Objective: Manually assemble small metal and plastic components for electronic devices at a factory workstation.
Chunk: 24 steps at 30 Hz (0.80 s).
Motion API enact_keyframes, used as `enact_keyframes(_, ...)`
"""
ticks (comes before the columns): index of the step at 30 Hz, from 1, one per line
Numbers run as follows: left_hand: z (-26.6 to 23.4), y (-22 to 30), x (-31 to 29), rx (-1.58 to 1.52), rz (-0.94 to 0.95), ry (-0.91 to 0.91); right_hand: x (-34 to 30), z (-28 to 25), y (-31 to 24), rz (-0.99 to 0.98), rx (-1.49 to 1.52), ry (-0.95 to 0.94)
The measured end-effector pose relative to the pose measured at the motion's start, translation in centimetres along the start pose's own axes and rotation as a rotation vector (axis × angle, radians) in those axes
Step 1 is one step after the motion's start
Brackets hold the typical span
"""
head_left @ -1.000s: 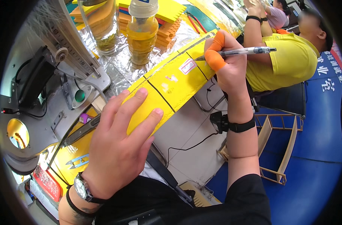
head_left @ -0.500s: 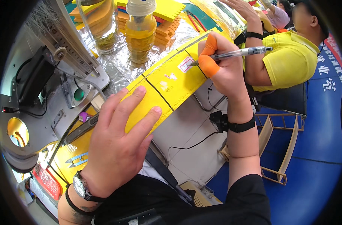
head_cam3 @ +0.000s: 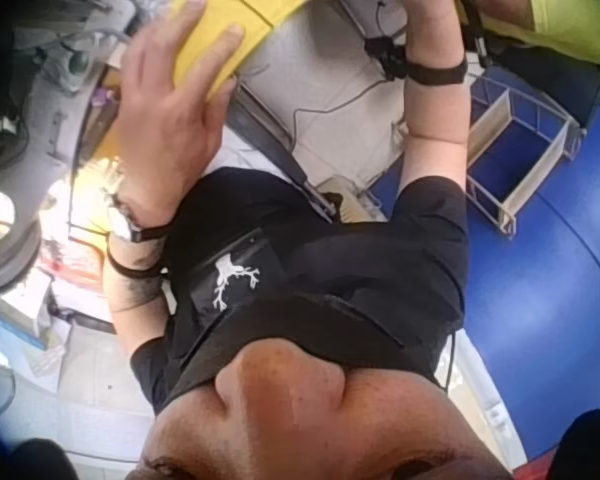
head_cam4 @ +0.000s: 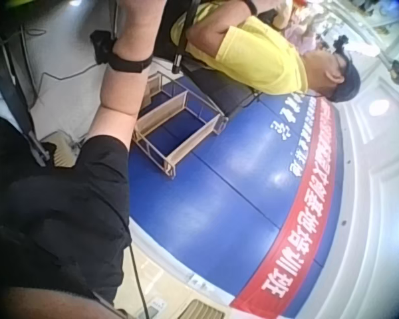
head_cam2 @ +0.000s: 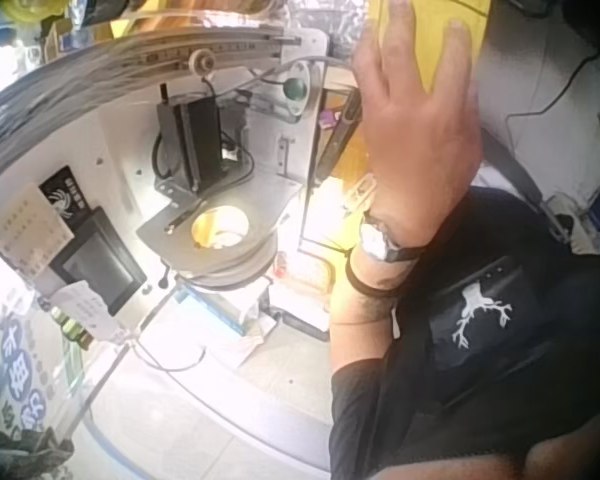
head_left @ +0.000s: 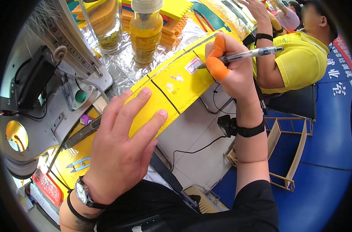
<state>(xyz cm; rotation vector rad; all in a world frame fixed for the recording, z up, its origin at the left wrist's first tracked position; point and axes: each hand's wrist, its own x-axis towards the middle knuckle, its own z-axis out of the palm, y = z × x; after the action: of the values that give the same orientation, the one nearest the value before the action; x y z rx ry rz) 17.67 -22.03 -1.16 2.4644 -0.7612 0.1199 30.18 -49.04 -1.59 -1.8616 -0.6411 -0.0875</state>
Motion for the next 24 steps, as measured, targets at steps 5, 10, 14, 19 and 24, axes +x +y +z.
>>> enact_keyframes(5, 0.06, 0.01, 0.04, -0.004, 0.003, 0.000, 0.11, -0.30, -0.21, 0.036, 0.040, -0.019)
enact_keyframes(10, 0.13, -0.12, -0.04, -0.003, -0.005, -0.002, 0.19, -0.09, -0.02, 0.038, 0.045, -0.036)
enact_keyframes(14, 0.16, -0.05, 0.00, -0.001, -0.009, -0.008, 0.07, -0.12, -0.05, 0.038, 0.051, -0.011)
enact_keyframes(19, 0.21, -0.01, -0.04, -0.004, 0.000, 0.006, 0.05, -0.27, -0.07, 0.030, 0.014, 0.006)
enact_keyframes(24, 0.09, -0.06, -0.08, -0.002, -0.003, 0.001, 0.27, -0.46, 0.02, 0.036, 0.030, -0.048)
